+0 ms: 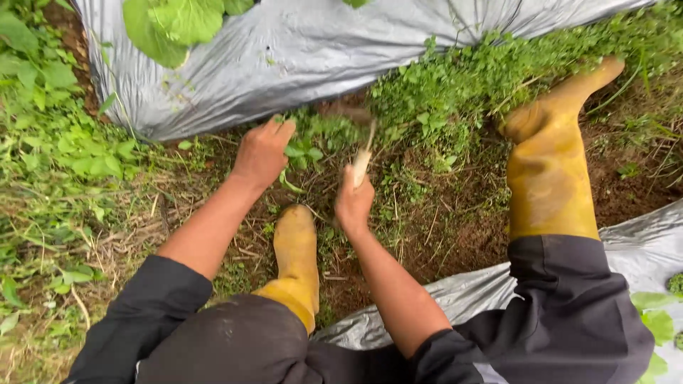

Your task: The person uses a small hand hoe to remove weeds from the soil between rows of crops covered with plastic mulch. They repeatedly scrape the ground to uproot the weeds and occasionally pull them out by hand.

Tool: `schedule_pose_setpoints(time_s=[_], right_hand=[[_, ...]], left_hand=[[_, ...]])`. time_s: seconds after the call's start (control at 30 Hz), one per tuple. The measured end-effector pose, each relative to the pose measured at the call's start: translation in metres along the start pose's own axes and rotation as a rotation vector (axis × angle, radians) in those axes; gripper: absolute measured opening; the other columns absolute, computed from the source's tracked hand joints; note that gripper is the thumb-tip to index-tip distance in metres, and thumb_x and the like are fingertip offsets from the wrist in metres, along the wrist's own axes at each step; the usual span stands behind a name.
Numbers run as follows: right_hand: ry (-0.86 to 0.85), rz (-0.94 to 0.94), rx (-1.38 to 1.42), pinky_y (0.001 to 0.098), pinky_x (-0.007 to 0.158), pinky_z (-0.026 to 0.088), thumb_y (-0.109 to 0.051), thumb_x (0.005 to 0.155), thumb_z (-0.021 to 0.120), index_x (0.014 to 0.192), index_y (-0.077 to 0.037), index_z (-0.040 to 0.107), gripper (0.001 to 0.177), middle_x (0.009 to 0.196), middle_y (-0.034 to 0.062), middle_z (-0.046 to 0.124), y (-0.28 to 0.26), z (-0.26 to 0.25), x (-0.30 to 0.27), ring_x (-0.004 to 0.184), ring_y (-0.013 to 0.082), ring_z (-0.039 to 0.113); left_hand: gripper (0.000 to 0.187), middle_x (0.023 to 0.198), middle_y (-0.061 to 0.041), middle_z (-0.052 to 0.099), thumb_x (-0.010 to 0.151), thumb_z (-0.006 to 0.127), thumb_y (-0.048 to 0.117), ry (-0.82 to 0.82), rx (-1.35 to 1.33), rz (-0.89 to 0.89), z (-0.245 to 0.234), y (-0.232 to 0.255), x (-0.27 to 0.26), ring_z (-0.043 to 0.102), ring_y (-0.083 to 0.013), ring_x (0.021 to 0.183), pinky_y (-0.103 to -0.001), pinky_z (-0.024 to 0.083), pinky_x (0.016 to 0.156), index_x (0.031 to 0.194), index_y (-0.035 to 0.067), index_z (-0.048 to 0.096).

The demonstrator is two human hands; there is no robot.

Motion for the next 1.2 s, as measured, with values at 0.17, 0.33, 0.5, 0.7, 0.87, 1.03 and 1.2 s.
schedule_pose_setpoints(time_s=[0.17, 0.33, 0.5, 0.7, 0.87, 1.03, 1.2], right_hand=[[0.008, 0.043, -0.159, 0.0247, 0.046, 0.042, -0.028, 0.110, 0.053, 0.097, -0.003, 0.058, 0.028, 0.066, 0.0072, 0.054, 0.023, -0.030, -0.003, 0.049, 0.0126, 0.047], [0.033, -0.133, -0.140, 0.0223, 0.048, 0.039, -0.022, 0.110, 0.054, 0.095, -0.002, 0.057, 0.025, 0.065, 0.0060, 0.051, -0.019, -0.027, 0.014, 0.049, 0.0111, 0.044], [0.060, -0.364, -0.350, 0.0363, 0.044, 0.036, -0.038, 0.095, 0.074, 0.080, -0.006, 0.056, 0.039, 0.051, 0.0156, 0.055, 0.011, -0.021, 0.038, 0.041, 0.0236, 0.050], [0.082, -0.501, -0.198, 0.0331, 0.044, 0.038, -0.030, 0.094, 0.076, 0.077, -0.007, 0.055, 0.036, 0.051, 0.0127, 0.056, 0.008, -0.028, 0.040, 0.040, 0.0219, 0.051], [0.072, -0.643, -0.243, 0.0319, 0.044, 0.040, -0.027, 0.094, 0.078, 0.077, -0.009, 0.056, 0.033, 0.052, 0.0110, 0.057, 0.007, -0.033, 0.052, 0.041, 0.0224, 0.053], [0.023, -0.808, -0.368, 0.0363, 0.042, 0.040, -0.030, 0.086, 0.083, 0.073, -0.012, 0.057, 0.034, 0.049, 0.0113, 0.054, -0.021, -0.023, 0.064, 0.041, 0.0301, 0.057], [0.000, -0.859, -0.629, 0.0504, 0.056, 0.051, -0.037, 0.086, 0.077, 0.086, -0.010, 0.060, 0.033, 0.058, 0.0196, 0.060, -0.011, -0.032, 0.067, 0.055, 0.0432, 0.065]], left_hand=[[0.063, 0.115, -0.027, 0.066, 0.078, 0.083, -0.006, -0.008, -0.107, -0.056, -0.006, -0.007, -0.004, 0.073, -0.0405, 0.095, -0.051, 0.066, 0.082, 0.135, 0.000, 0.058], [0.020, 0.088, -0.021, 0.064, 0.096, 0.071, 0.009, 0.092, -0.326, -0.242, -0.064, 0.015, -0.004, 0.070, -0.0329, 0.070, -0.042, 0.060, 0.066, 0.110, 0.000, 0.060], [0.043, 0.071, -0.023, 0.066, 0.109, 0.058, 0.040, -0.016, -0.268, -0.520, -0.083, 0.030, 0.004, 0.073, -0.0413, 0.061, -0.054, 0.054, 0.055, 0.109, -0.002, 0.054], [0.034, 0.081, -0.028, 0.073, 0.086, 0.081, 0.008, -0.174, -0.245, -0.425, -0.036, 0.017, -0.003, 0.075, -0.0410, 0.070, -0.051, 0.061, 0.063, 0.112, -0.009, 0.066], [0.020, 0.081, -0.029, 0.071, 0.093, 0.074, 0.003, -0.033, -0.503, -0.488, -0.041, 0.013, -0.009, 0.074, -0.0386, 0.068, -0.047, 0.060, 0.066, 0.108, -0.009, 0.068], [0.022, 0.077, -0.030, 0.070, 0.105, 0.061, 0.007, 0.092, -0.722, -0.500, -0.041, 0.010, -0.017, 0.070, -0.0323, 0.060, -0.040, 0.056, 0.061, 0.104, -0.012, 0.070], [0.022, 0.084, -0.027, 0.069, 0.094, 0.069, -0.005, -0.035, -0.841, -0.539, -0.014, 0.021, -0.033, 0.065, -0.0324, 0.062, -0.046, 0.056, 0.075, 0.114, -0.012, 0.066]])
Point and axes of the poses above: each hand's wrist, its own x-axis towards the middle knuckle, its own z-axis out of the palm, y = z × x, the point moved 5 cm from there along x, towards the middle knuckle
